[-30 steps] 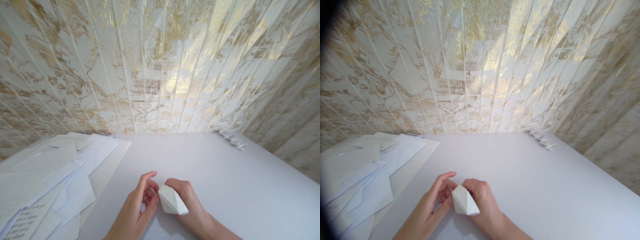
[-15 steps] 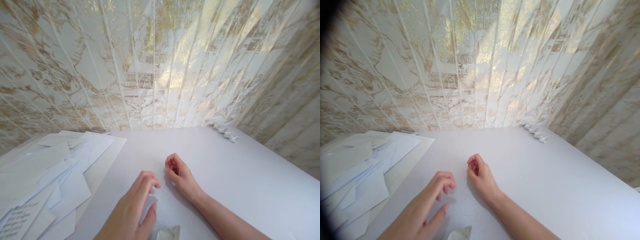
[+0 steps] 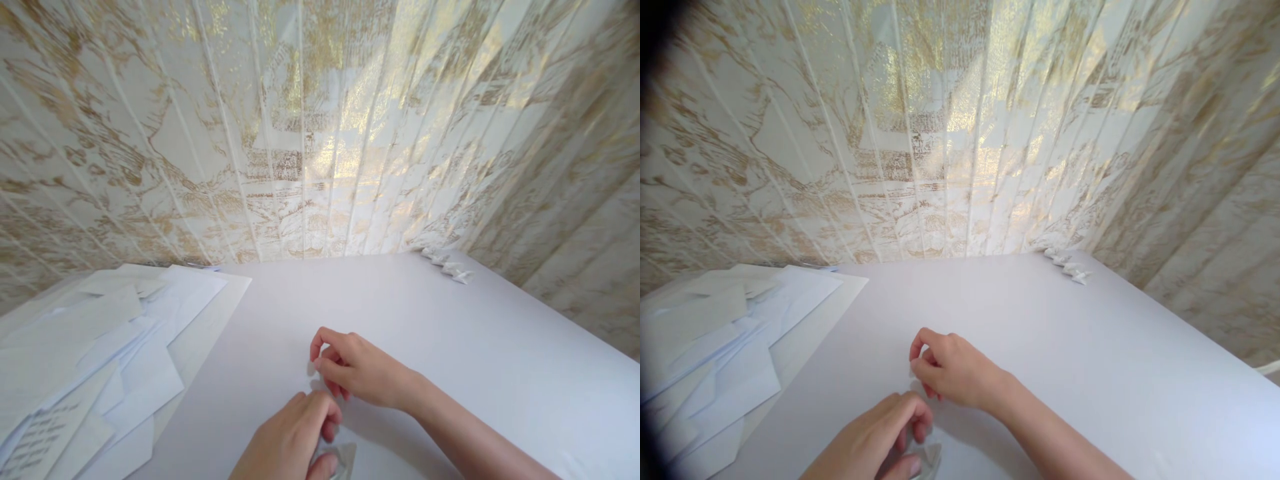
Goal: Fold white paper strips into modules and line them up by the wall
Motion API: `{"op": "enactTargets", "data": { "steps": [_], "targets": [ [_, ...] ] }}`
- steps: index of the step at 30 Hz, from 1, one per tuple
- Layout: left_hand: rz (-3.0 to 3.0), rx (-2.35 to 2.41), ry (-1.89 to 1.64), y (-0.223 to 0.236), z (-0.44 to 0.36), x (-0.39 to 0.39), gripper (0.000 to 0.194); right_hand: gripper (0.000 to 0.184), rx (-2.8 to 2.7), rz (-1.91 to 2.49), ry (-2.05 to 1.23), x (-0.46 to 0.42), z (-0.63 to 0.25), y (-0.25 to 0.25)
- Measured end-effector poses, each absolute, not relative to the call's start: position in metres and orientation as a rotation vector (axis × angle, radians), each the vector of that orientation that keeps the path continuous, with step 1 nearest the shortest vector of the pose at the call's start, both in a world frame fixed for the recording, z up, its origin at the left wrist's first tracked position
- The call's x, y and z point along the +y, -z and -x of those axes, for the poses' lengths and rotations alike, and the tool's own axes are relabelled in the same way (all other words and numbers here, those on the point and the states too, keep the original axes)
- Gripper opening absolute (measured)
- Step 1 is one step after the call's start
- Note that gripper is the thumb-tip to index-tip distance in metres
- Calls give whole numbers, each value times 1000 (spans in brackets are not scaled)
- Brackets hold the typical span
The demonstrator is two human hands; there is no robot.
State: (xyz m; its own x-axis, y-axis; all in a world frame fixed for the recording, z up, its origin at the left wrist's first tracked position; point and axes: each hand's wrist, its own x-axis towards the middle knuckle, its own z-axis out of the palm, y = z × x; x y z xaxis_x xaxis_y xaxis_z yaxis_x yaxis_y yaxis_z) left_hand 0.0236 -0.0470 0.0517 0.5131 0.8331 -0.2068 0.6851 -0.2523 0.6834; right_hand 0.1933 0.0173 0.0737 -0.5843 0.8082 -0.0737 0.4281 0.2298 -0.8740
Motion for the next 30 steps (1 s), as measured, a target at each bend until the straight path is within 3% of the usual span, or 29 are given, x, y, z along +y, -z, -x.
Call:
{"op": "enactTargets", "data": {
  "steps": [5,13,21,30],
  "targets": [
    [-2020,1294,-333,-56,-29,-39,7,16,-2237,1153,-1103,9,-197,-98],
    [-1512,1179,-737,-60,-10,-20,7,25,-2416,878,-956,5,-197,-101],
    [-1310,1091,-719,-70,-9,-19,13,22,-2414,873,-695,6,-194,-94],
    [-1573,1181,-699,-66,-7,-19,5,16,-2502,839,-469,6,-190,-87]
  ]
}}
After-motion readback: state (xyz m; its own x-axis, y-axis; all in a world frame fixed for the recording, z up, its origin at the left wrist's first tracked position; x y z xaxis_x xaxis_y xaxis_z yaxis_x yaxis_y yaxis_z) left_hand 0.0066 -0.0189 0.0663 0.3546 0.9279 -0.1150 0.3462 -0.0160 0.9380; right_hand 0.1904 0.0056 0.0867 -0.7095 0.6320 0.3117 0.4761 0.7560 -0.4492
